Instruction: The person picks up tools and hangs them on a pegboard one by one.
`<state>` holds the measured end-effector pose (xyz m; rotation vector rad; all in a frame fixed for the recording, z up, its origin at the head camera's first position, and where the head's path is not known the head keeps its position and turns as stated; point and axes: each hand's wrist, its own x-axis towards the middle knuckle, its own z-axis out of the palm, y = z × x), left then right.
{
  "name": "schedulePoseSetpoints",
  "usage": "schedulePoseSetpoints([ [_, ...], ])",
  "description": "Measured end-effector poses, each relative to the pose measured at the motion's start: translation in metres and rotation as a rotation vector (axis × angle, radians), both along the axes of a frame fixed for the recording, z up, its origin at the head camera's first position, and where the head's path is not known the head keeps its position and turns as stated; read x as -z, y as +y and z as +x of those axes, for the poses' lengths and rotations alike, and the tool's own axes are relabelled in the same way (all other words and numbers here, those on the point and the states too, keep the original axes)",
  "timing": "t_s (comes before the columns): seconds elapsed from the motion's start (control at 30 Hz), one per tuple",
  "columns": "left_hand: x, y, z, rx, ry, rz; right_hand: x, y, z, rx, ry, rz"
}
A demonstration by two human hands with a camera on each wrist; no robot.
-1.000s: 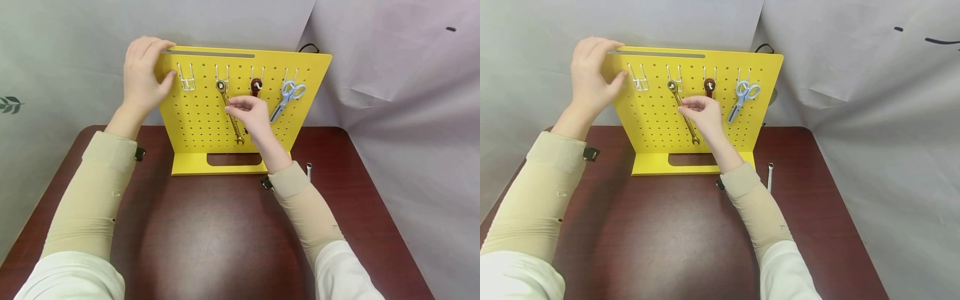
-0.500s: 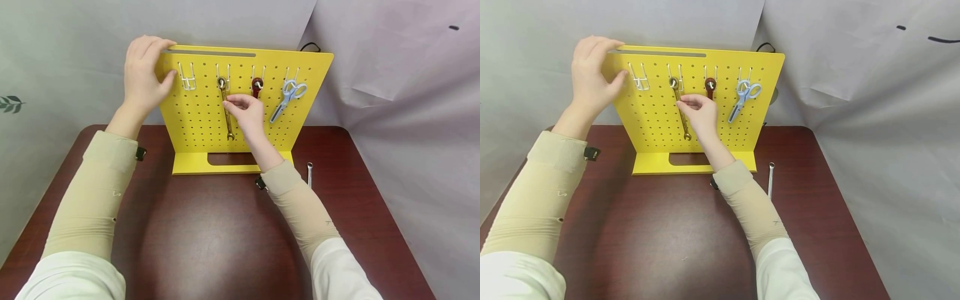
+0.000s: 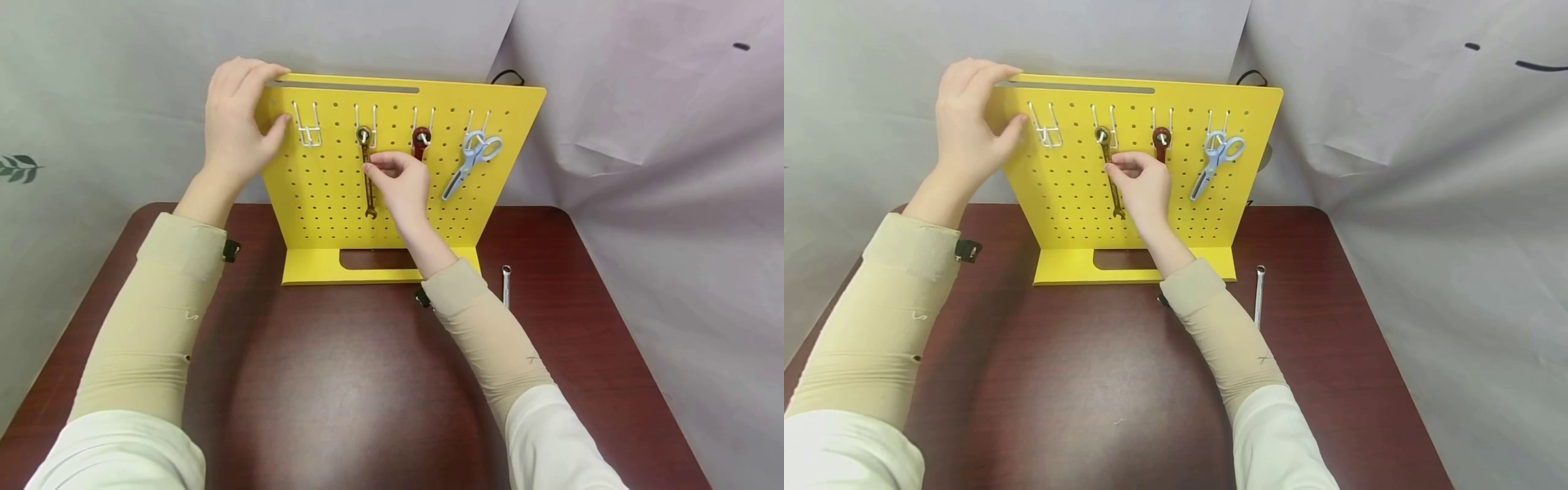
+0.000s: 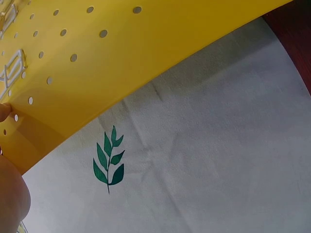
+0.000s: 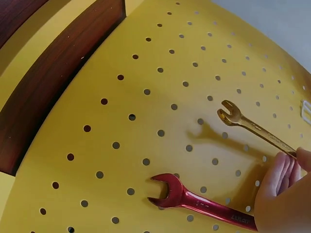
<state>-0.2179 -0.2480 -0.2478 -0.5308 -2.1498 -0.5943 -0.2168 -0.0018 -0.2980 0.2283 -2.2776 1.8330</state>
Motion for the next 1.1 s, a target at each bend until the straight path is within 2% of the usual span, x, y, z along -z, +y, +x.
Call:
schedulePoseSetpoints([
  [0.23,0.000,0.000,0.000,-0.005,0.000,-0.001,0.000,0.001,0.003,-0.024,0.018,0.016],
  [0.6,-0.001,0.001,0.003,-0.018,-0.007,-0.013,0.000,0.010,0.012,-0.116,0.029,-0.070],
  [1.1,-0.001,0.004,0.001,-0.012,-0.005,-0.014,0.003,0.060,0.040,-0.151,0.084,-0.117],
])
